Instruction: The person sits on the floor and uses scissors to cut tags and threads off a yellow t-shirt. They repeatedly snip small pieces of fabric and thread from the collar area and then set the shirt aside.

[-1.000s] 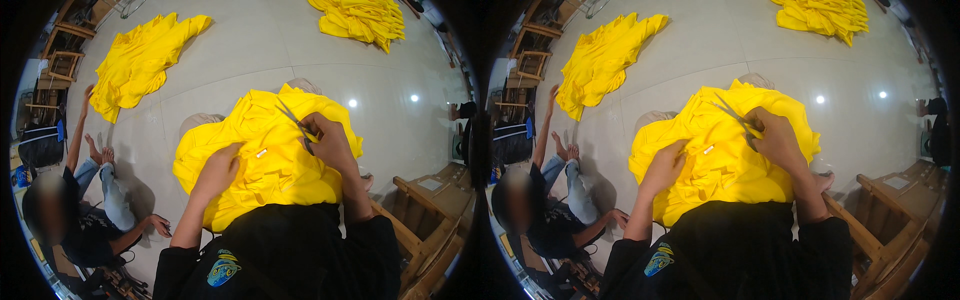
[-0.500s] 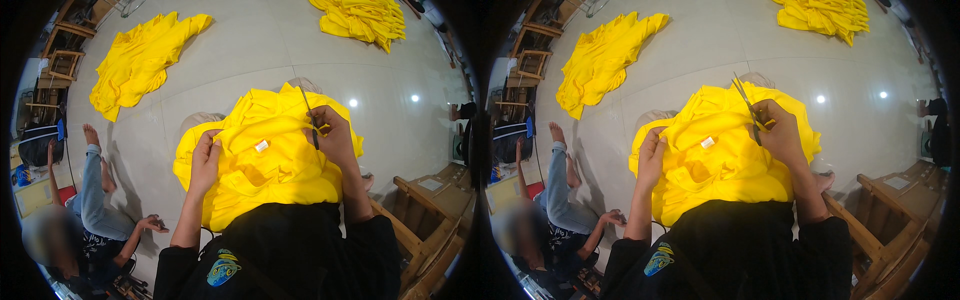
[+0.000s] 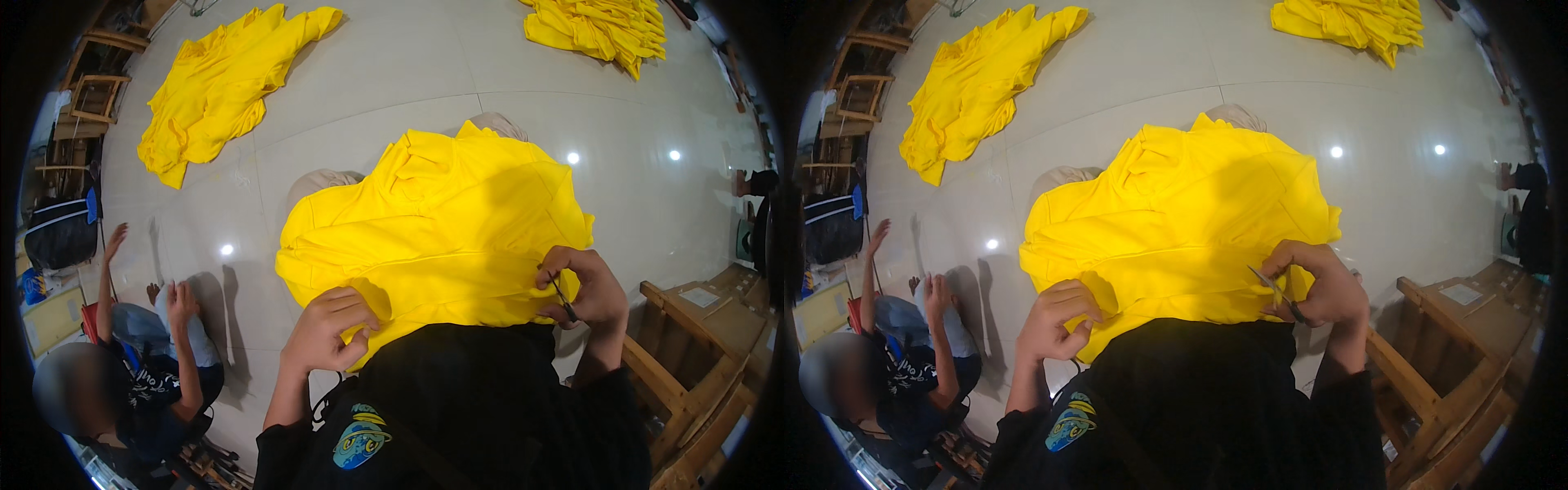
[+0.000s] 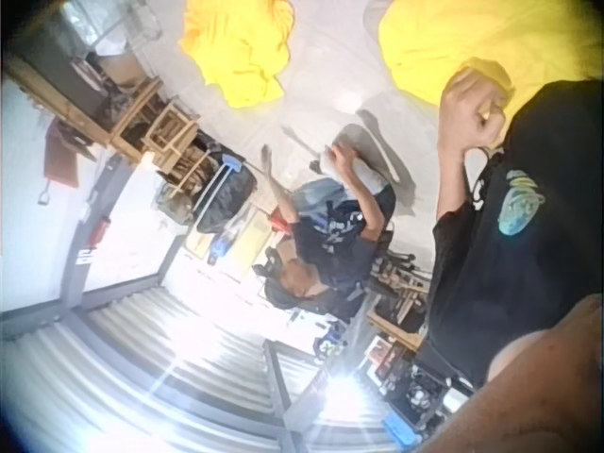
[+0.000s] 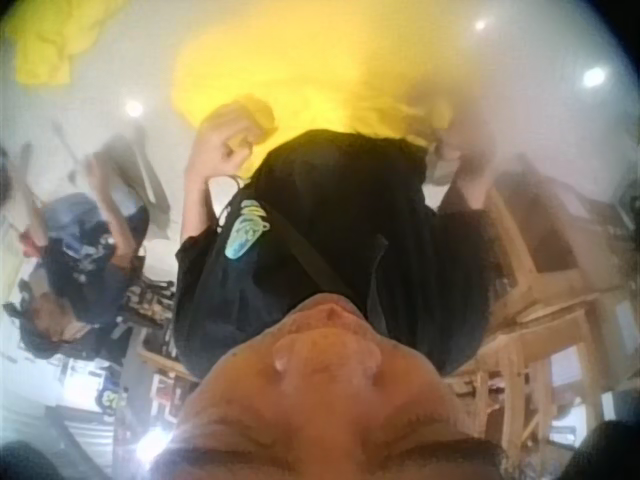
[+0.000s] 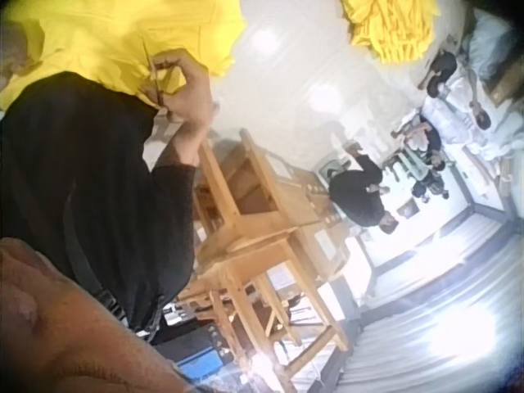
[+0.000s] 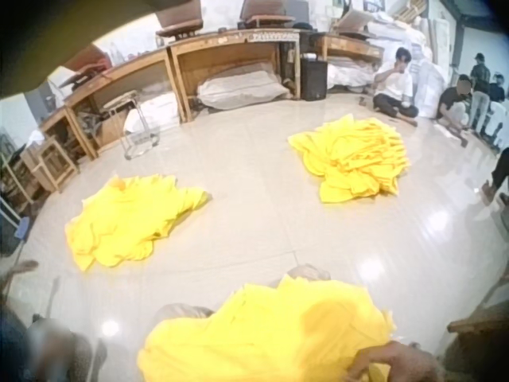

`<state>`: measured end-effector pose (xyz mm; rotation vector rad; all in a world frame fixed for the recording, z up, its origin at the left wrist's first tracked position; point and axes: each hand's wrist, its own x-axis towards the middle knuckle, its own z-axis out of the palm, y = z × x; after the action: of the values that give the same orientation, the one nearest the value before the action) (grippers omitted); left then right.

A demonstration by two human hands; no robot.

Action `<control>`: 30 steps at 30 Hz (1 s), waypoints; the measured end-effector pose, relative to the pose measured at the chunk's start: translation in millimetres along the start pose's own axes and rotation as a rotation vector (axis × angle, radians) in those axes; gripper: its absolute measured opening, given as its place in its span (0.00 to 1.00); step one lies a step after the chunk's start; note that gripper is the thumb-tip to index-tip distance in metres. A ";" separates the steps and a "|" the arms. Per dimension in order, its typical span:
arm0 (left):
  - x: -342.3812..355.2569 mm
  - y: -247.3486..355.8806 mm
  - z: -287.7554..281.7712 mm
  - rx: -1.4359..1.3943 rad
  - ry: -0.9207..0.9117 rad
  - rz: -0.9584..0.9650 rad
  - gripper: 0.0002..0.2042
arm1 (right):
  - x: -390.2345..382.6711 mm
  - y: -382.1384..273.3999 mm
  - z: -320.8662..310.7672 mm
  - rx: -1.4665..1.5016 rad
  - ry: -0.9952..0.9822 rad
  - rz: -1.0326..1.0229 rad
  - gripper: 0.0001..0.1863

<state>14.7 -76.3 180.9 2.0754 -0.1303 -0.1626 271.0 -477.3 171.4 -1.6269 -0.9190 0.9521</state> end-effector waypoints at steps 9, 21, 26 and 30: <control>40.8 20.4 4.8 0.178 0.237 -0.107 0.03 | -14.9 -8.9 -4.5 0.132 -0.177 -0.050 0.29; 21.0 -24.1 -46.1 0.287 0.471 -0.349 0.08 | -14.9 -8.9 0.0 0.373 -0.057 -0.144 0.26; 2.5 -25.1 -42.1 0.180 0.241 -0.425 0.12 | 29.6 -22.6 7.4 0.174 0.349 -0.117 0.27; 2.3 -25.5 -27.0 0.301 0.073 -0.371 0.17 | 69.5 -26.1 10.1 -0.172 0.113 -0.122 0.24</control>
<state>22.2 -41.1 171.5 2.3875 0.2948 -0.3074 286.7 -405.1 184.3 -1.7292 -1.0319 0.7062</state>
